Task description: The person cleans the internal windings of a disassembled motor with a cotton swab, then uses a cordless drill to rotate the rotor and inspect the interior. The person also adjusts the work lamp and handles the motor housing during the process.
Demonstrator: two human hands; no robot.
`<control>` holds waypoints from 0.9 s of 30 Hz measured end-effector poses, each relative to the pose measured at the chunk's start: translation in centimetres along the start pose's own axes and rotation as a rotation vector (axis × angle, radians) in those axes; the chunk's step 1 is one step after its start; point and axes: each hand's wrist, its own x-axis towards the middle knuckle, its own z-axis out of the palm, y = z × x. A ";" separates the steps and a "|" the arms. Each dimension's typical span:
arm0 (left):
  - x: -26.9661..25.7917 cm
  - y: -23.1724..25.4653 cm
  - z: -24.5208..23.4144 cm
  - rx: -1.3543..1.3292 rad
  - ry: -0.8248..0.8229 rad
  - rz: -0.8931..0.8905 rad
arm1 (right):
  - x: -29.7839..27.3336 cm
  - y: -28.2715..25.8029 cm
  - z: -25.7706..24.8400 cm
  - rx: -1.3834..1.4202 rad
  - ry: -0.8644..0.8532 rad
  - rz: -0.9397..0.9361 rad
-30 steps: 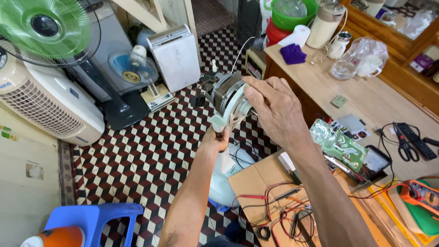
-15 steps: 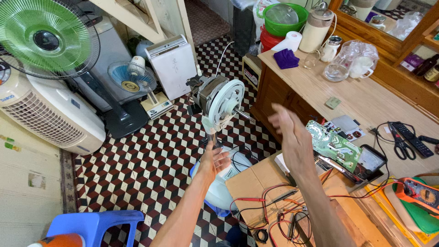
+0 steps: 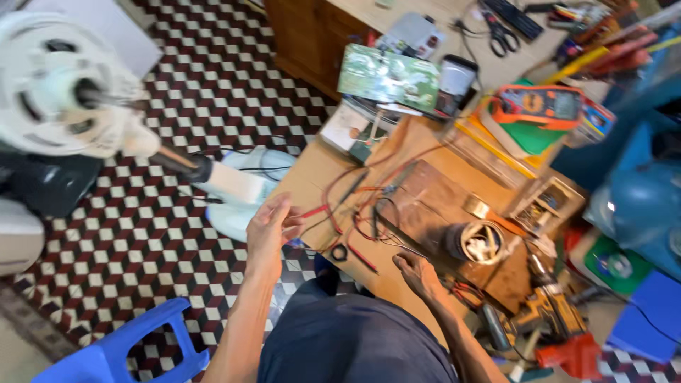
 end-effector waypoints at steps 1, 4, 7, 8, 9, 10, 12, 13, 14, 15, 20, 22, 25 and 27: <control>-0.3 -0.5 0.9 0.032 -0.007 -0.011 | -1.1 0.7 -0.7 0.030 0.056 0.068; -1.3 -2.0 3.2 0.098 -0.032 -0.078 | -5.1 2.7 -2.6 0.277 0.355 0.184; -1.6 -3.1 4.7 0.122 -0.093 -0.129 | -8.4 5.8 -4.9 0.590 0.626 0.208; -1.6 -3.5 5.1 0.124 -0.111 -0.149 | -9.3 7.1 -5.7 0.693 0.705 0.198; -1.7 -3.8 5.5 0.127 -0.128 -0.168 | -10.3 8.6 -6.5 0.702 0.834 0.283; -1.8 -4.1 6.1 0.128 -0.134 -0.178 | -10.9 10.1 -7.4 0.712 0.950 0.358; -2.0 -4.7 7.5 0.135 -0.181 -0.224 | -12.5 13.3 -8.8 0.642 1.131 0.474; -2.1 -5.0 8.2 0.138 -0.200 -0.243 | -13.0 15.0 -9.5 0.562 1.195 0.515; -2.2 -5.3 9.0 0.150 -0.248 -0.265 | -13.0 16.7 -9.9 0.480 1.253 0.555; -2.3 -5.7 9.9 0.162 -0.296 -0.287 | -12.5 18.4 -10.1 0.451 1.227 0.606; -3.8 -8.5 13.5 0.225 -0.450 -0.399 | -11.0 22.8 -12.0 0.364 0.933 0.729; -4.5 -9.7 14.1 0.249 -0.468 -0.428 | -10.2 22.5 -12.0 0.238 0.919 0.743; -5.4 -11.1 14.0 0.232 -0.461 -0.463 | -9.6 21.4 -10.5 0.155 0.888 0.782; -6.0 -11.7 13.8 0.244 -0.453 -0.478 | -9.0 20.9 -9.9 0.185 0.905 0.792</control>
